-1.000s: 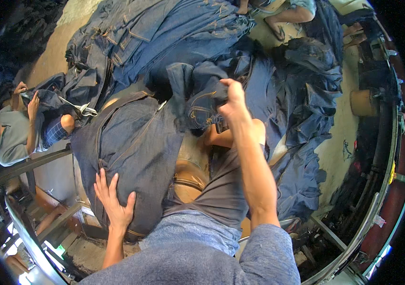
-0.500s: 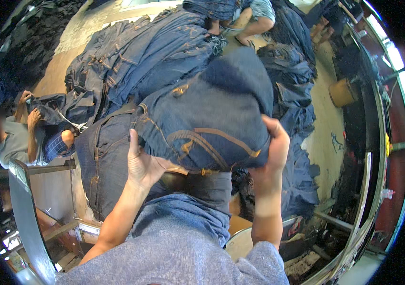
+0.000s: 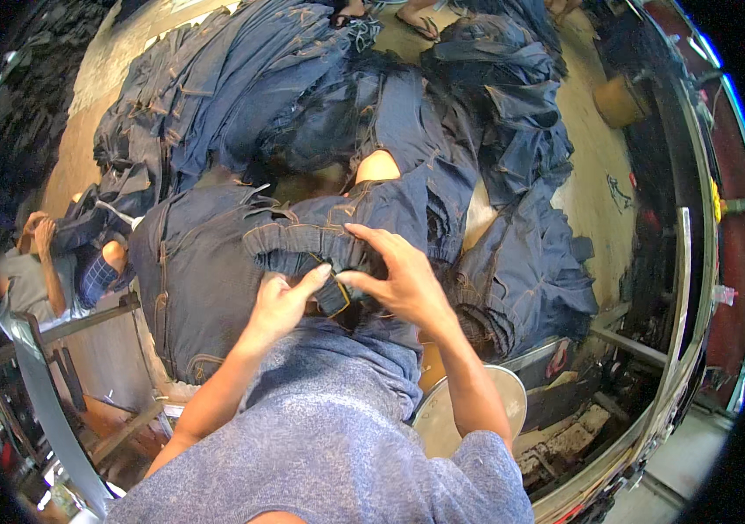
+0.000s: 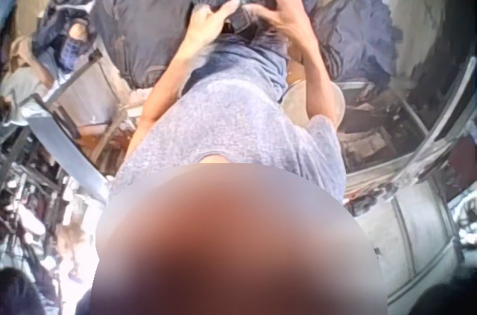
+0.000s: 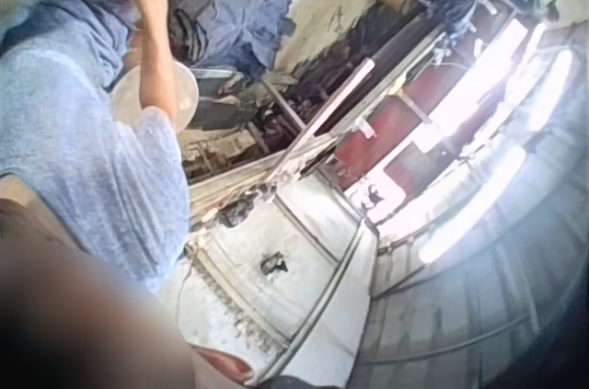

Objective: The person sits on the floor and inspects a pair of dark denim shorts by turning them inside out and checking the seams and interior. They repeatedly handle the garment, flipping it over and examining different areas before placing it aside.

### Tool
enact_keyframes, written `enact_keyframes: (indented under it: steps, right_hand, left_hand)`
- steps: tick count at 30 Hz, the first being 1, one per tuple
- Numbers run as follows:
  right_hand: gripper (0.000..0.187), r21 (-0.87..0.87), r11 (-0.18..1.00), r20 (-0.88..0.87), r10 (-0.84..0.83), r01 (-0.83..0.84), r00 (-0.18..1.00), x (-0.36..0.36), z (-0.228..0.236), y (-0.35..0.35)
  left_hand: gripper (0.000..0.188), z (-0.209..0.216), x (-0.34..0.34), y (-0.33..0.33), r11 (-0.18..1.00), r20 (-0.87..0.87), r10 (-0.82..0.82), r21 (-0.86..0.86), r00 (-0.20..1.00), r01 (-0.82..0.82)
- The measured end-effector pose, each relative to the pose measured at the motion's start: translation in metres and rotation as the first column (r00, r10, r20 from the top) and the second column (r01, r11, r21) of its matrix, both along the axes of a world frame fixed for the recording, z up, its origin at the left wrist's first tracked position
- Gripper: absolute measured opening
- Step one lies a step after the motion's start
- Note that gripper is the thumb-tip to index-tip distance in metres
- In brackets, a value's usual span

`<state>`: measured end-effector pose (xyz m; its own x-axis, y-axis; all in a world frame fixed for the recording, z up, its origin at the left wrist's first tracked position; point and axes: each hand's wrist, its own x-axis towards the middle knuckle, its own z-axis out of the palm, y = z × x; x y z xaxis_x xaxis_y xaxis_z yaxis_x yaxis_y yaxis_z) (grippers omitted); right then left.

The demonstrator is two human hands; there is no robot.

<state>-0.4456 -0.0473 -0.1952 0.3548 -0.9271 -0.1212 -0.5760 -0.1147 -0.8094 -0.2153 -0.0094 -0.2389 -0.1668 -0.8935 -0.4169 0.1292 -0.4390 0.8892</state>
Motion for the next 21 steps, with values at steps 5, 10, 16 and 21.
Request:
enact_keyframes:
  steps: [5,10,16,21]
  right_hand:
    - [0.039,0.258,0.964,0.173,-0.113,0.065,0.978,-0.021,-0.015,-0.036]
    - [0.044,0.362,0.932,0.341,-0.103,-0.030,0.935,-0.037,-0.010,-0.054]
    - [0.046,0.576,0.815,0.523,-0.433,0.070,0.734,-0.076,-0.015,-0.037]
    - [0.040,0.585,0.810,0.653,-0.509,0.054,0.561,-0.105,-0.032,-0.019]
  left_hand:
    - [0.029,0.003,0.010,-0.014,0.989,0.066,-0.002,-0.145,0.998,0.012]
    - [0.040,0.029,0.004,-0.005,0.999,0.010,-0.034,0.041,0.999,0.034]
    - [0.049,0.066,-0.030,0.021,0.977,-0.102,-0.074,-0.206,0.992,0.052]
    - [0.068,0.080,-0.041,0.031,0.931,0.051,-0.261,-0.252,0.964,0.265]
